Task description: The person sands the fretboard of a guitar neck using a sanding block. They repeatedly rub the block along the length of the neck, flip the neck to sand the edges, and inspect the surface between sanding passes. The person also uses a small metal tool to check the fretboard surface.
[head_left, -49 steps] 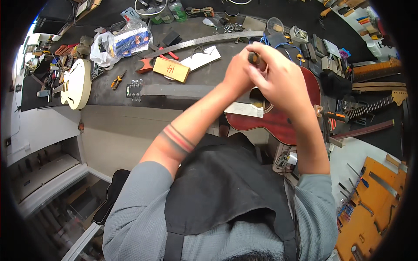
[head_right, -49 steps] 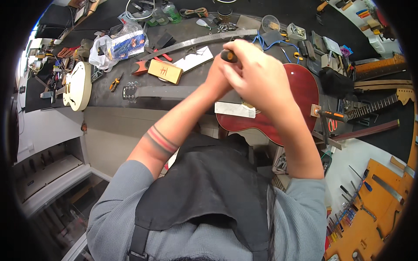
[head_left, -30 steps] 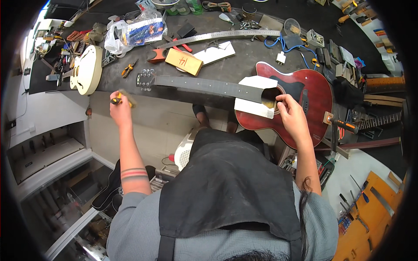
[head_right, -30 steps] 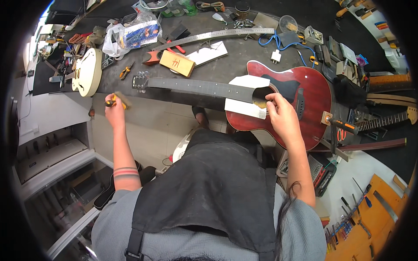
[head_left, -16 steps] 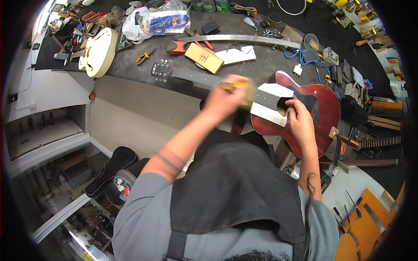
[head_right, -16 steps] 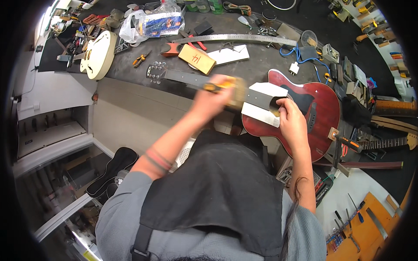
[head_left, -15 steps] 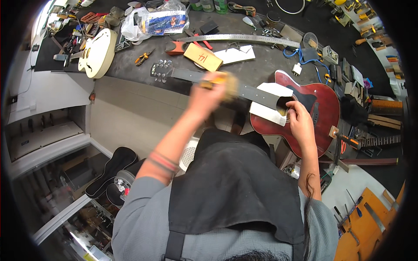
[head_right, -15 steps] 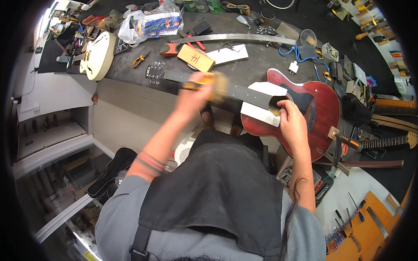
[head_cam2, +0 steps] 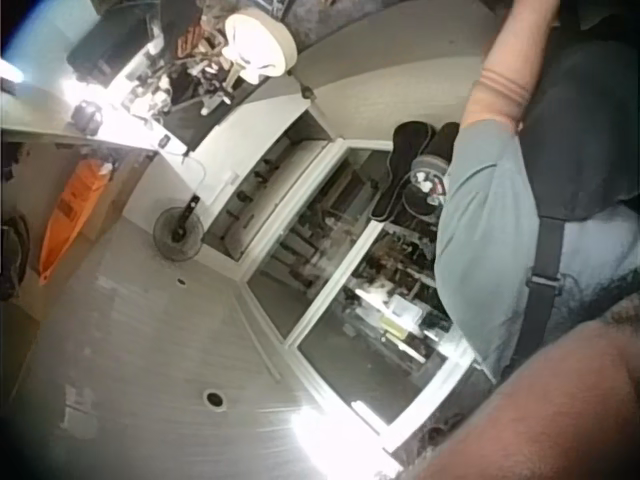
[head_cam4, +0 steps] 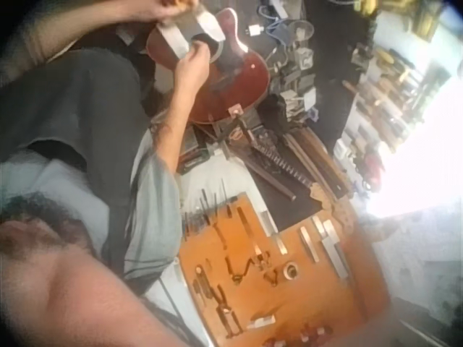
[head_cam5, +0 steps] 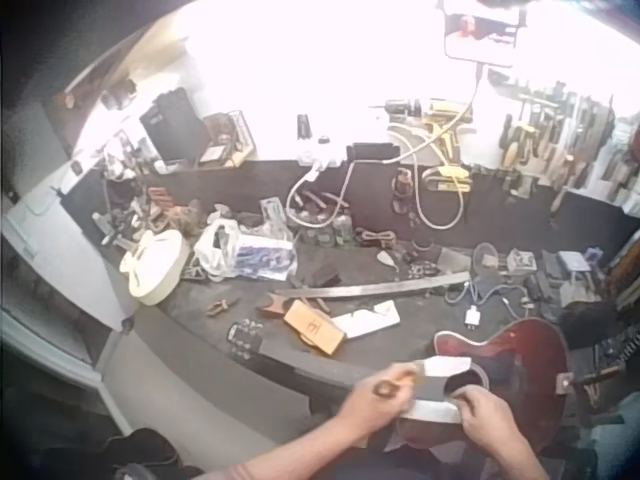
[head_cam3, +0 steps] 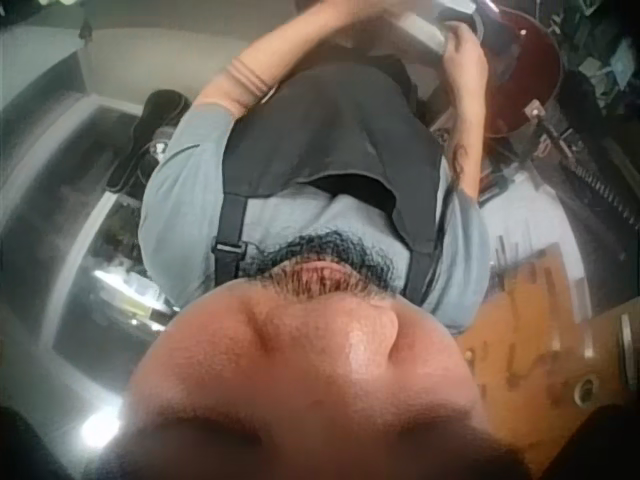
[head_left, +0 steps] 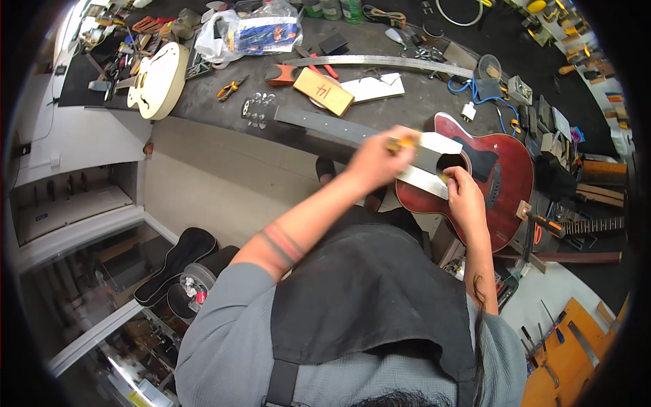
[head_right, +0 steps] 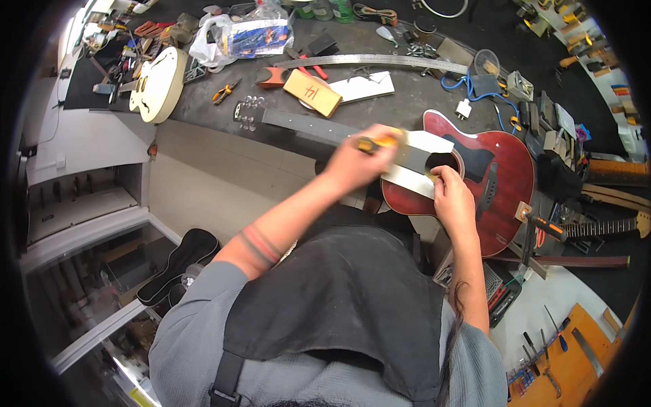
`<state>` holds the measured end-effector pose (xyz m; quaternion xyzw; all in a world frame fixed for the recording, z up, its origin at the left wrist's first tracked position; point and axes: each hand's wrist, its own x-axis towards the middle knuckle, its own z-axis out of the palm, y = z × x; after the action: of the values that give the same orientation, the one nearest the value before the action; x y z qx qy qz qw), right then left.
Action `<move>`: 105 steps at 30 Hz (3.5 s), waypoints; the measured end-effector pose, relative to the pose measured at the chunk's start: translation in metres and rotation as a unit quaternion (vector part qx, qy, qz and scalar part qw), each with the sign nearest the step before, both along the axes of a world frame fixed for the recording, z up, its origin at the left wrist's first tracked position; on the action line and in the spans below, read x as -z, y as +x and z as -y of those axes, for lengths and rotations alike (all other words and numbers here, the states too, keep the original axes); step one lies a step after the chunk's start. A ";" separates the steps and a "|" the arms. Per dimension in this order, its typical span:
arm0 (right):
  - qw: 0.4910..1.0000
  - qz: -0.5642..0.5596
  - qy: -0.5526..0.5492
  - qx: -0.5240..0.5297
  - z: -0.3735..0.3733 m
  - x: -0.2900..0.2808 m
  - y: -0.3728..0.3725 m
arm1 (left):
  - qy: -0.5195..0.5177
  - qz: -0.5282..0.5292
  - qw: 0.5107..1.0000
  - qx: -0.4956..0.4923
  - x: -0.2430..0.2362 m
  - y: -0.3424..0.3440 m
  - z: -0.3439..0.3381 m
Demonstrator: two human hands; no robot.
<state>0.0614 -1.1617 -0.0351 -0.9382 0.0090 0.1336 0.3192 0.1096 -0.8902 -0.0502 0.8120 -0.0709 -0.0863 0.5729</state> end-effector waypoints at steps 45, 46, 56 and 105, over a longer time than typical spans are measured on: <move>0.990 0.023 -0.071 -0.121 -0.018 0.037 -0.040 | 0.262 0.065 0.933 -0.240 -0.015 0.034 -0.288; 0.989 0.014 -0.069 -0.128 -0.019 0.036 -0.040 | 0.315 0.007 0.928 -0.198 -0.007 0.034 -0.293; 0.988 -0.012 -0.068 -0.141 -0.020 0.034 -0.052 | 0.249 0.032 0.945 -0.210 0.012 0.029 -0.251; 0.993 0.029 -0.066 -0.092 -0.012 0.035 -0.055 | 0.270 0.061 0.951 -0.137 -0.041 0.047 -0.256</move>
<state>0.0064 -1.1499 -0.0698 -0.9576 -0.0774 0.1342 0.2430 0.1564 -0.6346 -0.0092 0.9421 0.0325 0.0271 0.3327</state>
